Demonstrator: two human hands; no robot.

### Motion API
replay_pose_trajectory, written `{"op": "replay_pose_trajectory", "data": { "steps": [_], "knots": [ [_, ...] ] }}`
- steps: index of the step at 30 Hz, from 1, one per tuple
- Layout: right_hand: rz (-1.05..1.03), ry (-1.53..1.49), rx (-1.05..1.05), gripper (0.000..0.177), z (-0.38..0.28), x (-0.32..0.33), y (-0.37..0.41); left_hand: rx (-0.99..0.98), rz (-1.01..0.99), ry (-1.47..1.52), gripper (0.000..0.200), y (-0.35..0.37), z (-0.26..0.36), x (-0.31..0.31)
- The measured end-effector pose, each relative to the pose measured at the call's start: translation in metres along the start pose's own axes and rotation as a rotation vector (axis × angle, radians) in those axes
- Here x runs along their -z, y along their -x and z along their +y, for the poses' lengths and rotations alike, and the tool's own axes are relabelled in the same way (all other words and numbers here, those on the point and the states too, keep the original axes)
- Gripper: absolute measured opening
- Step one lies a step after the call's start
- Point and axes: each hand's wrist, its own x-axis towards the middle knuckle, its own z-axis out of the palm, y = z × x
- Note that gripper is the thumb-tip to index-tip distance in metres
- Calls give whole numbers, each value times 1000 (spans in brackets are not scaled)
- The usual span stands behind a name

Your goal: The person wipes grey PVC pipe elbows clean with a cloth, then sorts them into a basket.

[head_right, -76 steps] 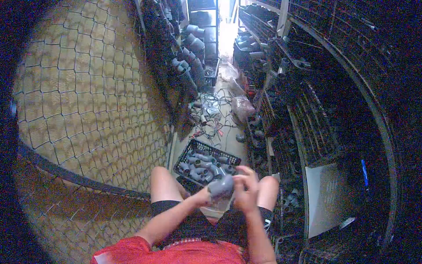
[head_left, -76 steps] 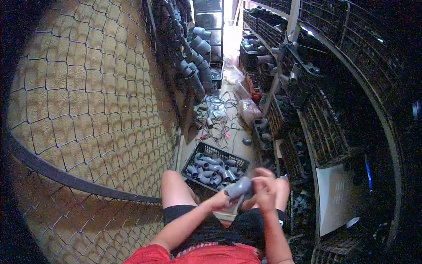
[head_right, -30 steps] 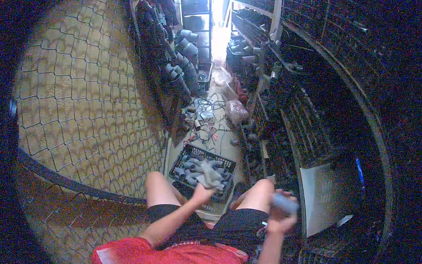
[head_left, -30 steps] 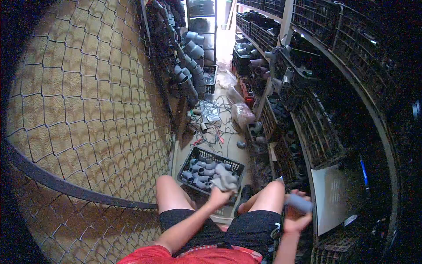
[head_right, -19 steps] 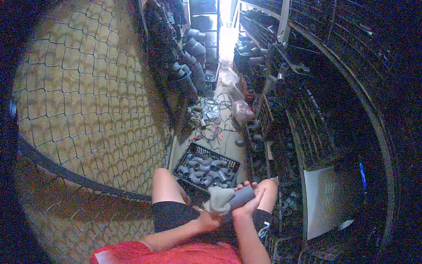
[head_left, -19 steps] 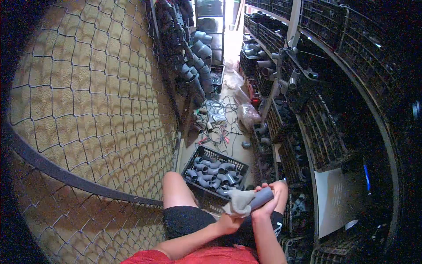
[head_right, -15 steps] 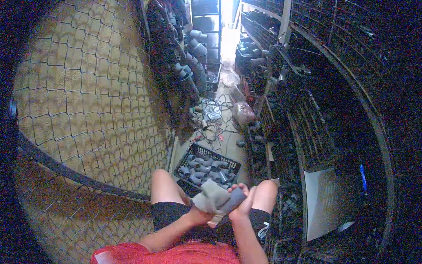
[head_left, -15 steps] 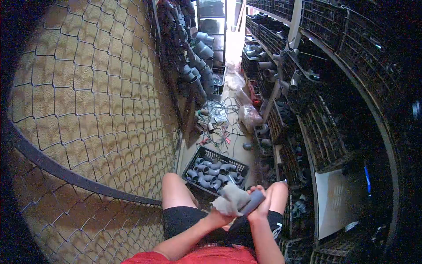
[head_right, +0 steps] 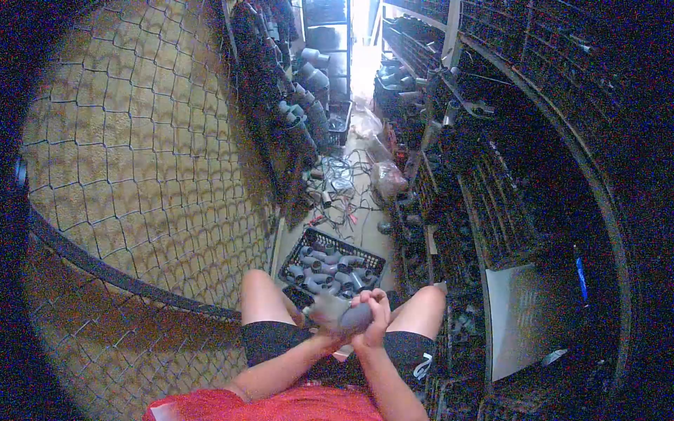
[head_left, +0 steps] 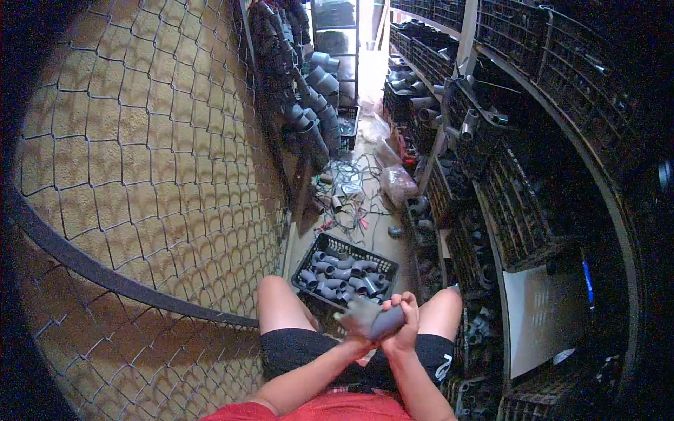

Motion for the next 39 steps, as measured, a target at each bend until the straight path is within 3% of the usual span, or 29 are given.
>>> {"op": "replay_pose_trajectory", "data": {
  "steps": [1,2,3,4,5,8,11,13,14,15,16,17,19,20,24,27,29,31,33,34,35,37,39],
  "knots": [
    [-161,-19,10,21,1,13,-3,33,9,60,19,-3,14,-7],
    [-159,-16,8,21,-2,8,-2,-276,16,-580,18,2,41,-11],
    [19,87,-32,27,-8,0,1,-584,22,-1217,17,9,72,-16],
    [196,187,-68,33,-11,-5,2,-399,30,-1665,20,13,98,-28],
    [200,189,-69,33,-9,-3,3,-687,-36,-993,22,6,89,-5],
    [245,255,26,51,10,12,2,-692,-28,-933,34,7,88,-12],
    [240,-1,17,52,9,29,-8,-543,-148,-899,44,23,104,-18],
    [276,-28,65,51,19,56,-20,-172,-293,-408,55,33,116,-16],
    [206,120,194,51,21,50,-27,-187,-281,-452,60,39,121,-16],
    [133,268,322,50,21,45,-30,-343,-144,-482,53,44,114,-19],
    [323,-237,149,48,12,46,-19,-569,-77,-660,48,49,115,-23],
    [327,-237,148,48,16,39,-22,-795,-5,-836,42,56,118,-27],
    [518,30,131,35,22,34,-26,-864,-92,-943,31,57,96,-29],
    [519,-62,131,35,24,35,-29,-910,-60,-918,30,57,92,-31],
    [433,-46,75,29,21,34,-22,-918,83,-921,32,53,98,-36],
    [398,-36,66,23,18,23,-17,-888,26,-814,32,44,89,-18],
    [370,-95,44,19,13,25,-14,-900,212,-614,29,42,87,-17],
    [413,-106,-89,15,4,7,-7,-1037,372,-608,30,40,88,-19],
    [370,-119,-107,15,8,13,-9,-1064,68,-913,31,43,93,-17],
    [415,-124,-54,15,10,16,-10,-942,6,-832,28,47,76,-13],
    [459,-127,1,15,9,13,-10,-942,6,-830,28,52,81,-16],
    [408,-168,13,17,1,11,-9,-913,-95,-1080,33,65,98,-28],
    [491,-6,47,22,-3,6,-8,-810,-145,-1085,42,57,83,-19]
  ]
}}
